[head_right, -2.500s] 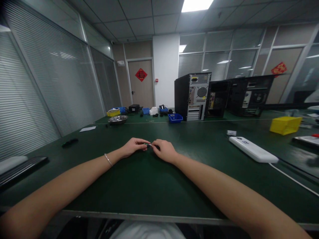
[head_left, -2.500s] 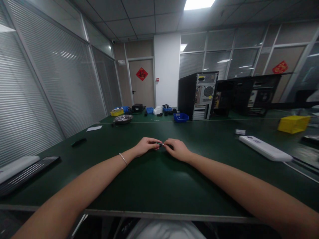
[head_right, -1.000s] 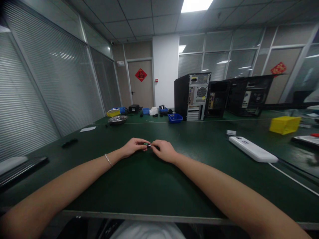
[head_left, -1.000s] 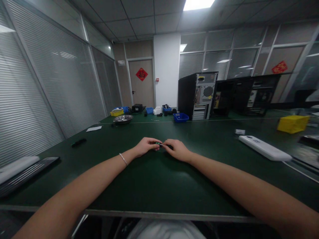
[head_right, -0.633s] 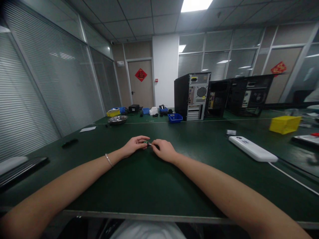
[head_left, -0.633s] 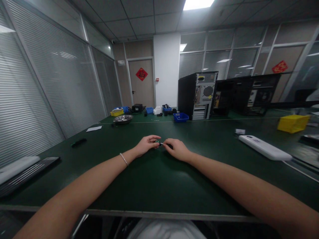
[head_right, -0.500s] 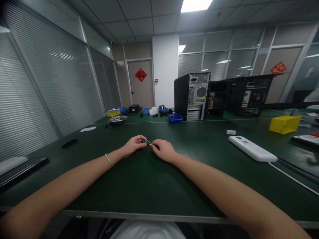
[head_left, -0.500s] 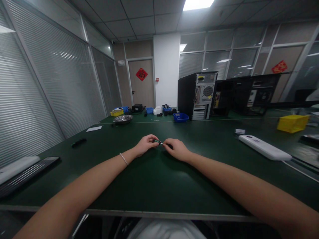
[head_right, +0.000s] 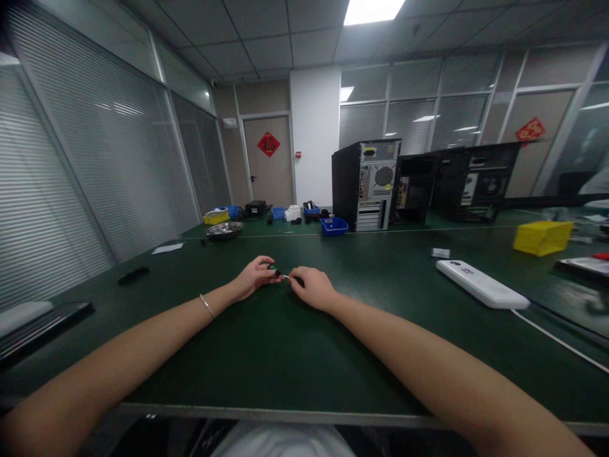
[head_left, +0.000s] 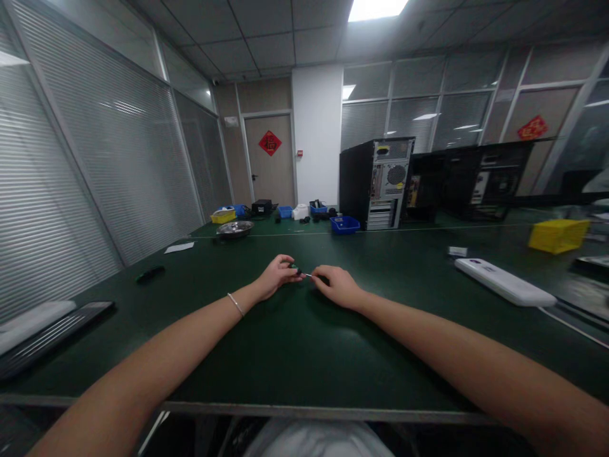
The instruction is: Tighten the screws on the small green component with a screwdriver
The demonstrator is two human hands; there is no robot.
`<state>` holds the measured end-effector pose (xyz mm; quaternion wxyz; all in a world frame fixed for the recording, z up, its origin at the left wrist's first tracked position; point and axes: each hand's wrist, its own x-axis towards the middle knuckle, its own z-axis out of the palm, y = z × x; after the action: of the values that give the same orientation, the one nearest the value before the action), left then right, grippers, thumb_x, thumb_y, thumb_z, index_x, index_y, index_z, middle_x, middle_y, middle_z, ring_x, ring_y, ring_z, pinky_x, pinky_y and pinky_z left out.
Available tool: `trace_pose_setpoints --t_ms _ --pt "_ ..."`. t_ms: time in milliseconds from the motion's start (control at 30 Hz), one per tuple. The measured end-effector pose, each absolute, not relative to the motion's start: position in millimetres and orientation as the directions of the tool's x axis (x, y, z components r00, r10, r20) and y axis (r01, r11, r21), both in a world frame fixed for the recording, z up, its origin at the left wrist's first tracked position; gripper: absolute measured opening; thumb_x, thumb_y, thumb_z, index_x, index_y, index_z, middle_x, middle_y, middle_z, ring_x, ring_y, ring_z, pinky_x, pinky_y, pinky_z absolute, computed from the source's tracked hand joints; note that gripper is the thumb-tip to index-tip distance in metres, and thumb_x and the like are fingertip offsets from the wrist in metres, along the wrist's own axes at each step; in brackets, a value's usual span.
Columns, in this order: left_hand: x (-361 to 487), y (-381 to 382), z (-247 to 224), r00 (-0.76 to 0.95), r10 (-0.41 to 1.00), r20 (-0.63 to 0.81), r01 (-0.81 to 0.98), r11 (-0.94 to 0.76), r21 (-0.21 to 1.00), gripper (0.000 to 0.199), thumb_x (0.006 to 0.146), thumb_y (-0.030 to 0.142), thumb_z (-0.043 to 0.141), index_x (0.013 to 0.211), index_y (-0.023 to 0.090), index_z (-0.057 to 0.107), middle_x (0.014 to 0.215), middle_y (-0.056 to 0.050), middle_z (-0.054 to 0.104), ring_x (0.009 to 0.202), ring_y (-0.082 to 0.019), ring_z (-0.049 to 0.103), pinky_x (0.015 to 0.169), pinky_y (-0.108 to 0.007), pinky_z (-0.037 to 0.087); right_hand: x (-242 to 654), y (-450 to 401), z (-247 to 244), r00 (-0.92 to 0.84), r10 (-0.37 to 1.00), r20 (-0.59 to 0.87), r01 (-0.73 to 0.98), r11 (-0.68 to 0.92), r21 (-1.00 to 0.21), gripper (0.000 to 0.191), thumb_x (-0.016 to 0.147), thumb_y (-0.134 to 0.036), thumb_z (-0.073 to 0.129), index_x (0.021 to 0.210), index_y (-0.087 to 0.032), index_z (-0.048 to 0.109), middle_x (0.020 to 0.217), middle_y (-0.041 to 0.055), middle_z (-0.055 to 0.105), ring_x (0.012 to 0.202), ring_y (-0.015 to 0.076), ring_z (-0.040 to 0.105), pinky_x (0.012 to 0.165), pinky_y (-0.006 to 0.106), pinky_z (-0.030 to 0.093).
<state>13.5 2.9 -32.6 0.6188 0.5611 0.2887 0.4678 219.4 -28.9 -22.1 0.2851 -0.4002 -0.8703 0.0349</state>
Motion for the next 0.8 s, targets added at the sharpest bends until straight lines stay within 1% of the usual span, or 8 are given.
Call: trace_pose_setpoints --t_ms 133,300,433,533,667,800 --pt "14.4 3.3 -32.3 0.382 0.905 0.188 -0.227 -0.105 0.968 0.033 0.067 0.010 0.066 0.092 0.016 0.046 0.079 -0.002 0.057 0.076 -0.017 0.063 0.073 -0.030 0.047 219.1 -28.6 -22.1 -0.513 0.726 0.458 0.681 0.669 -0.296 0.020 0.085 -0.028 0.044 0.087 -0.020 0.062 0.083 0.0031 0.062 0.075 0.0145 0.054 0.065 0.023 0.036" --pt "13.5 5.5 -31.4 0.427 0.879 0.214 -0.100 -0.189 0.977 0.030 0.072 0.016 0.060 0.102 0.015 0.055 0.092 -0.006 0.058 0.074 -0.012 0.057 0.065 -0.023 0.042 219.3 -30.7 -19.6 -0.516 0.727 0.453 0.678 0.670 -0.301 0.021 0.086 -0.028 0.043 0.090 -0.020 0.062 0.085 0.0034 0.062 0.077 0.0152 0.055 0.066 0.024 0.037" --pt "14.0 4.6 -31.2 0.479 0.852 0.214 0.017 -0.252 0.968 0.035 0.078 0.024 0.055 0.111 0.015 0.051 0.085 -0.005 0.060 0.066 -0.010 0.053 0.061 -0.023 0.039 220.1 -31.4 -18.2 -0.505 0.734 0.455 0.689 0.660 -0.300 0.022 0.086 -0.029 0.042 0.091 -0.021 0.062 0.086 0.0035 0.062 0.077 0.0152 0.055 0.065 0.024 0.037" --pt "15.1 2.5 -29.6 0.480 0.849 0.220 0.075 -0.290 0.954 0.034 0.080 0.028 0.052 0.111 0.014 0.051 0.083 -0.005 0.061 0.064 -0.010 0.052 0.059 -0.023 0.039 220.5 -30.1 -18.8 -0.474 0.749 0.463 0.711 0.636 -0.300 0.022 0.086 -0.029 0.042 0.089 -0.021 0.062 0.084 0.0032 0.063 0.076 0.0153 0.055 0.064 0.024 0.036" --pt "16.0 -1.3 -25.7 0.506 0.827 0.246 0.127 -0.354 0.927 0.032 0.081 0.028 0.049 0.109 0.014 0.055 0.085 -0.005 0.060 0.066 -0.010 0.050 0.060 -0.023 0.039 220.5 -28.7 -19.8 -0.462 0.757 0.463 0.721 0.624 -0.301 0.021 0.086 -0.029 0.042 0.088 -0.021 0.061 0.084 0.0026 0.063 0.076 0.0153 0.055 0.063 0.024 0.035" --pt "15.5 -4.6 -23.2 0.502 0.821 0.271 0.167 -0.399 0.902 0.033 0.081 0.027 0.048 0.109 0.013 0.058 0.078 -0.004 0.059 0.066 -0.011 0.050 0.061 -0.023 0.040 220.5 -29.0 -19.5 -0.468 0.757 0.456 0.726 0.623 -0.289 0.022 0.086 -0.029 0.042 0.090 -0.021 0.061 0.086 0.0026 0.063 0.077 0.0153 0.055 0.063 0.024 0.035"
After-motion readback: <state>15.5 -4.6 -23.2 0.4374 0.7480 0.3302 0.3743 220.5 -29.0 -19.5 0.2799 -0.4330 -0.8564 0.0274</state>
